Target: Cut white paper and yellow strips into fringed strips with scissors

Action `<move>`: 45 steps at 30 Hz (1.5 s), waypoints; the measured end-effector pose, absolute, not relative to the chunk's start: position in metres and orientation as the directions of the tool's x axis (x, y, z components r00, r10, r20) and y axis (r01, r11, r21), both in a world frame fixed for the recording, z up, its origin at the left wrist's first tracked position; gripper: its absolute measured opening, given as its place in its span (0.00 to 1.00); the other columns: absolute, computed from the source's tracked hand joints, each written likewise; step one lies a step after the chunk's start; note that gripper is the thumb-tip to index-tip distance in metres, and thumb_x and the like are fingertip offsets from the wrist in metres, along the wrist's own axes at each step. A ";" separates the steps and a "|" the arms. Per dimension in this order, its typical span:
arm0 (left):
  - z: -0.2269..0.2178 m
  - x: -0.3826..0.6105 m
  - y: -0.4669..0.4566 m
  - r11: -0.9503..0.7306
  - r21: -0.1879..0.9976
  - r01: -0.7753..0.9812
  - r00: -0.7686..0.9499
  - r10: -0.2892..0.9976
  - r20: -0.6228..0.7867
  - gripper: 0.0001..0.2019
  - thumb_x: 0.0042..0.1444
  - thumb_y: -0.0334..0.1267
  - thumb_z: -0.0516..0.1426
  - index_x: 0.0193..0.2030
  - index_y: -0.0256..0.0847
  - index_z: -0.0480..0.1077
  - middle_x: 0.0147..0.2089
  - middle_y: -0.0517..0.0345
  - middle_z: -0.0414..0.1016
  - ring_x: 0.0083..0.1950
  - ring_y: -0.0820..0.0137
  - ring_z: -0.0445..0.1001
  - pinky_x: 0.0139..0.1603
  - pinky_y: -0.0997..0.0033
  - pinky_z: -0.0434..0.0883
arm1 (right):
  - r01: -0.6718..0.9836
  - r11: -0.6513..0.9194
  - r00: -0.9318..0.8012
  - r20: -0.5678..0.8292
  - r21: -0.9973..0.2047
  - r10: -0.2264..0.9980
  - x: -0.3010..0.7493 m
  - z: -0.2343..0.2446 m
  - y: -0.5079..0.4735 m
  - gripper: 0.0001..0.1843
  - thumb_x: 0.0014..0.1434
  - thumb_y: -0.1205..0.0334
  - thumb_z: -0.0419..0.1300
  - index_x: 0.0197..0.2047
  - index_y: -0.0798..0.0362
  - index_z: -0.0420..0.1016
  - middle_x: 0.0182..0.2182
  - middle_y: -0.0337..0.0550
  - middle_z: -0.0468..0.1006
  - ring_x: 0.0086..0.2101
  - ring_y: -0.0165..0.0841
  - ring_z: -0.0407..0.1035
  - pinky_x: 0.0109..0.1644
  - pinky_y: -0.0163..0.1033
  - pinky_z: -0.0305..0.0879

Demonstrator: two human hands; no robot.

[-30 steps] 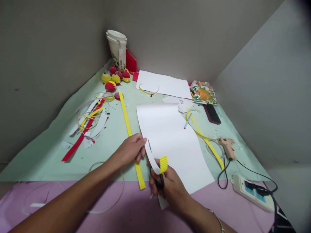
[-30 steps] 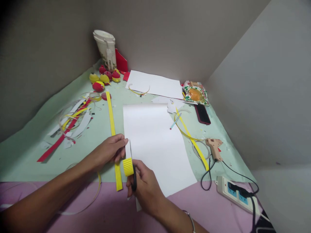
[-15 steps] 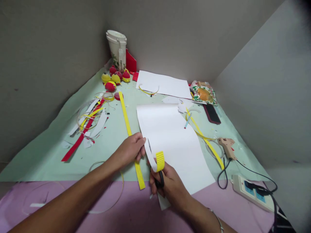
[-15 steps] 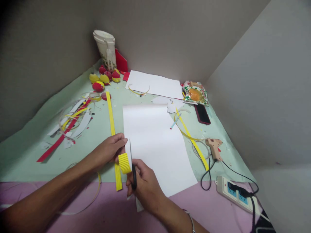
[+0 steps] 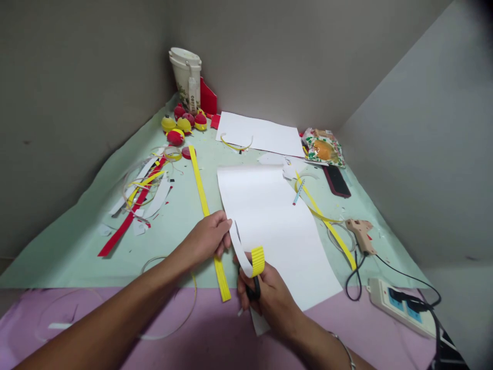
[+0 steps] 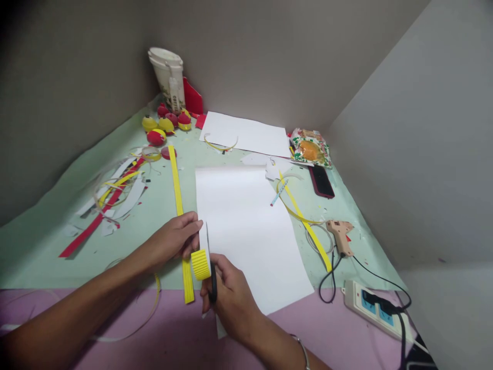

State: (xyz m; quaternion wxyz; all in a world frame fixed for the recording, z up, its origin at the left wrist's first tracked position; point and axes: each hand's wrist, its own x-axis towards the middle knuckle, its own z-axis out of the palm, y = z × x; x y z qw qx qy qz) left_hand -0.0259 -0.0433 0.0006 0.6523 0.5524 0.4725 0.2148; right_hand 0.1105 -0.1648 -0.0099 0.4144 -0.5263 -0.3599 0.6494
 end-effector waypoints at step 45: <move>0.000 -0.026 -0.044 0.271 0.930 0.249 0.460 0.812 -0.359 0.12 0.61 0.45 0.50 0.28 0.44 0.58 0.19 0.65 0.69 0.14 0.77 0.60 0.18 0.76 0.56 | -0.147 -0.401 -0.093 -0.390 -0.904 0.916 0.112 -0.005 -0.165 0.11 0.59 0.62 0.56 0.45 0.54 0.72 0.20 0.31 0.68 0.19 0.25 0.60 0.23 0.30 0.57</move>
